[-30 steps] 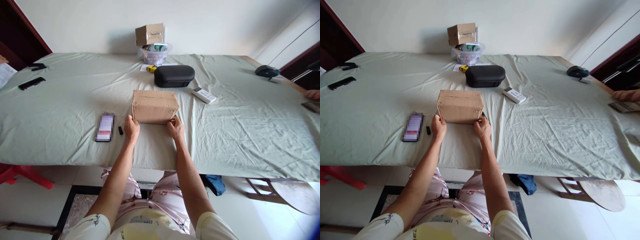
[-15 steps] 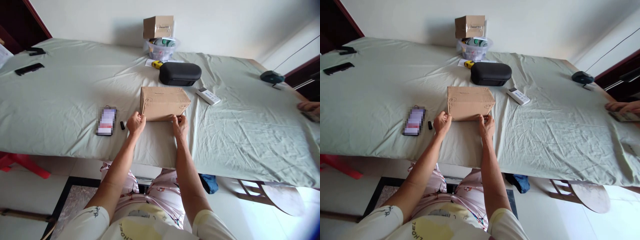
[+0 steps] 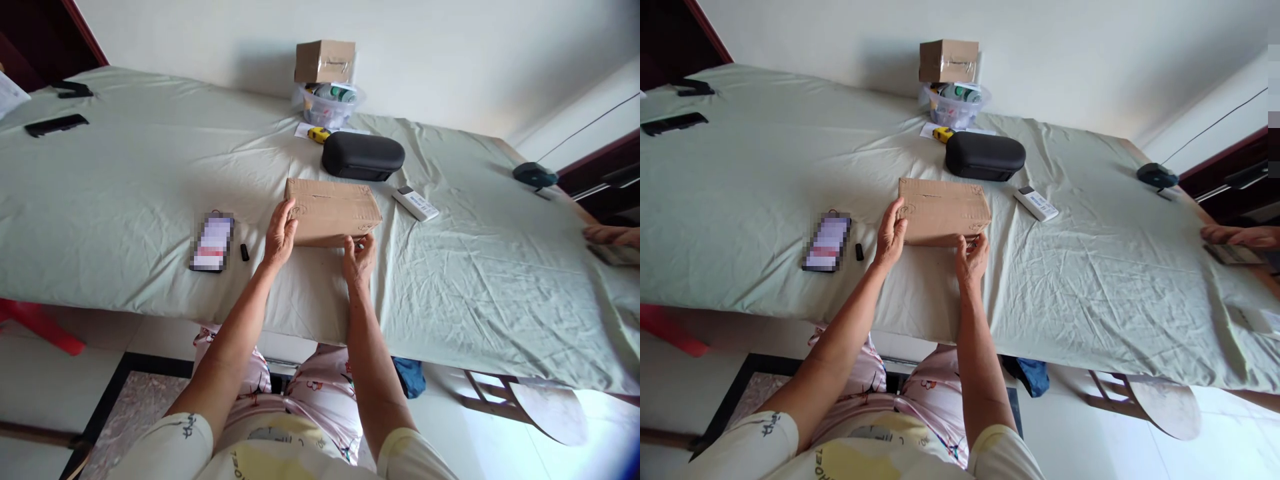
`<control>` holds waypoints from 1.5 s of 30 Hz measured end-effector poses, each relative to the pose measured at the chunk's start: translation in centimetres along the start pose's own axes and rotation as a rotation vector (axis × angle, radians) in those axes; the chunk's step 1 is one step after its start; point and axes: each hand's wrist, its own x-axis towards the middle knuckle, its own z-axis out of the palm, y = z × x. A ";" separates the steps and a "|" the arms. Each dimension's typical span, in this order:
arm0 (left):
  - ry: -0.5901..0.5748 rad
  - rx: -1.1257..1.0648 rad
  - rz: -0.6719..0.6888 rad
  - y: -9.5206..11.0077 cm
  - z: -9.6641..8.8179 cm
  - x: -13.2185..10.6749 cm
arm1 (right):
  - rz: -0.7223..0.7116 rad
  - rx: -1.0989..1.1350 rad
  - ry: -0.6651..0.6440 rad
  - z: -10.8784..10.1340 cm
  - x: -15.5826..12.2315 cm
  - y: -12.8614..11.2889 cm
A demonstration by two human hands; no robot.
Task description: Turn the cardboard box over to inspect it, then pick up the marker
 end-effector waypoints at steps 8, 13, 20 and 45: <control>0.174 0.040 0.091 -0.7 1.1 -0.1 | -0.014 -0.058 0.044 1.0 0.0 0.9; 0.202 0.075 0.108 -0.3 1.3 -0.2 | 0.015 -0.050 0.038 1.0 0.1 0.4; 0.151 0.072 0.073 0.6 0.6 -0.6 | 0.007 -0.134 0.011 0.6 0.3 0.5; 0.100 0.087 -0.002 -0.7 0.8 -2.3 | 0.245 -0.305 -0.060 -3.1 1.7 -0.3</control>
